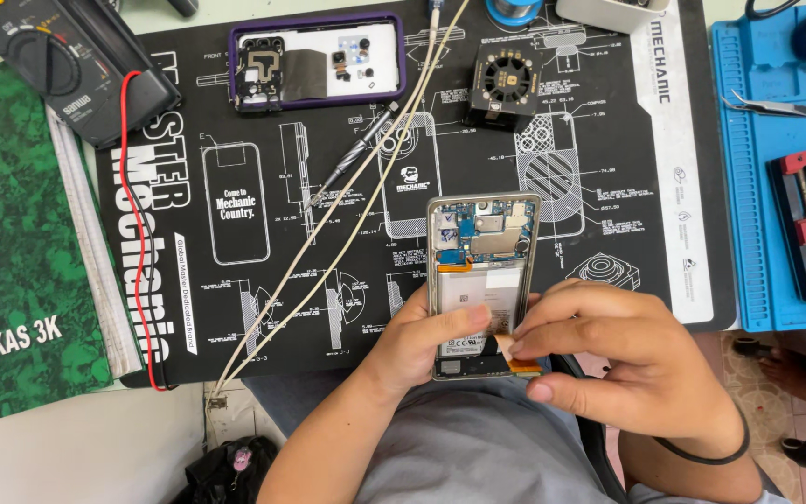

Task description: The person unlocks a smartphone, then disassembles it by removing the back cover and detaching internal components. They handle the motherboard and camera module, placing them on the workbench before repositioning the motherboard back into the phone chassis.

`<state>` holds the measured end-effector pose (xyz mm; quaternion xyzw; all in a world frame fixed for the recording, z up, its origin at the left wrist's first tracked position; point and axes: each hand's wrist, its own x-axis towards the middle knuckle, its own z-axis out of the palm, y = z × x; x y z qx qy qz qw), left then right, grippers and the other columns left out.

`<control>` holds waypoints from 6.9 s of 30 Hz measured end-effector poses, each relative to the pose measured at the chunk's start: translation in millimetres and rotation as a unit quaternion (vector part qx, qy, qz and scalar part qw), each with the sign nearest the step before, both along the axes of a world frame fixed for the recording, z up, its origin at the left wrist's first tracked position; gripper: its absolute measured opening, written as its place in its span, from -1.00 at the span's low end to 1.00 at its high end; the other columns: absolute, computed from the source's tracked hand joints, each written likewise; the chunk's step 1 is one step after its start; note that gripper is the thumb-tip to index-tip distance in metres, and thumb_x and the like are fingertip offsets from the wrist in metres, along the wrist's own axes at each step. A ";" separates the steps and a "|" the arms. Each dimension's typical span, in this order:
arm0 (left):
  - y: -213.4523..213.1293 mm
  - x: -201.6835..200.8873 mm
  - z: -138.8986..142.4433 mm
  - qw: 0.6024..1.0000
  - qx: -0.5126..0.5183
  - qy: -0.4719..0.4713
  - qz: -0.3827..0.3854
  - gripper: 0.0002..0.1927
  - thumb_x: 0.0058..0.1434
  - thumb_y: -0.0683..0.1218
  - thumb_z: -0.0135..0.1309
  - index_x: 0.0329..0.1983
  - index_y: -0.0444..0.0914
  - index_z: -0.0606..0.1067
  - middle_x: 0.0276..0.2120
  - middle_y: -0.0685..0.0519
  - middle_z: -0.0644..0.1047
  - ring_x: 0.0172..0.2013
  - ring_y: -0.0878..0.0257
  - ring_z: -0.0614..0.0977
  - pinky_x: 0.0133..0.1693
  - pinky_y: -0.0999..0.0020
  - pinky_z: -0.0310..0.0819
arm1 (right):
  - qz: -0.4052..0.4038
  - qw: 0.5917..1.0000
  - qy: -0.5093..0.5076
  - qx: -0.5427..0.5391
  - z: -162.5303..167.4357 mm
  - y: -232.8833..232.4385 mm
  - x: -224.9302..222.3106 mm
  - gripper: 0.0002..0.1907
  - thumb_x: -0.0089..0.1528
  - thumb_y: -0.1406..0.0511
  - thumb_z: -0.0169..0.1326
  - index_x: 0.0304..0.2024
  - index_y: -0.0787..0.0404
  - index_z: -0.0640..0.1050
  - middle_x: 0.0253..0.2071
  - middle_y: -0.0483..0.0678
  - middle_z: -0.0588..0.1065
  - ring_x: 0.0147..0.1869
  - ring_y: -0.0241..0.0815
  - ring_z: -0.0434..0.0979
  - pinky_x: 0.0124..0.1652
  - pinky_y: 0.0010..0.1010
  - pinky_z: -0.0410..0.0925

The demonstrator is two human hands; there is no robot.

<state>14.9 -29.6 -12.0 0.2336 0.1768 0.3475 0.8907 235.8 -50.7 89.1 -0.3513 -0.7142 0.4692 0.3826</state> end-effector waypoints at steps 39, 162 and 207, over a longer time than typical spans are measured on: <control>-7.0 14.8 11.6 0.992 0.061 0.100 0.055 -0.54 0.34 -0.23 0.14 0.30 -0.35 0.40 0.13 -0.04 0.55 0.10 0.16 0.62 0.11 0.25 0.59 | -0.299 0.929 0.153 -0.154 -21.4 4.4 -31.0 -0.66 0.42 0.34 -0.03 0.12 0.49 0.55 0.24 0.14 0.48 0.26 -0.10 0.47 0.25 -0.31 0.34; 7.5 22.6 4.8 0.998 0.003 0.065 0.015 -0.63 0.36 -0.17 0.06 0.22 -0.33 0.42 0.00 -0.08 0.60 -0.11 0.14 0.68 -0.09 0.26 0.64 | 0.111 0.737 -0.580 0.330 68.8 87.9 -39.7 -0.66 -0.07 0.29 0.18 -0.21 0.00 0.51 -0.08 -0.04 0.43 -0.19 -0.04 0.58 -0.17 -0.25 0.42; -4.0 -33.7 66.4 0.621 0.332 0.673 0.228 -0.50 0.10 0.00 0.35 0.07 -0.32 0.57 -0.27 -0.13 0.64 -0.20 -0.01 0.63 -0.13 0.13 0.47 | -0.169 0.947 0.169 -0.214 -31.6 106.8 50.1 -0.78 0.27 0.55 0.13 -0.03 0.31 0.56 -0.18 -0.09 0.54 -0.14 -0.30 0.55 -0.16 -0.53 0.38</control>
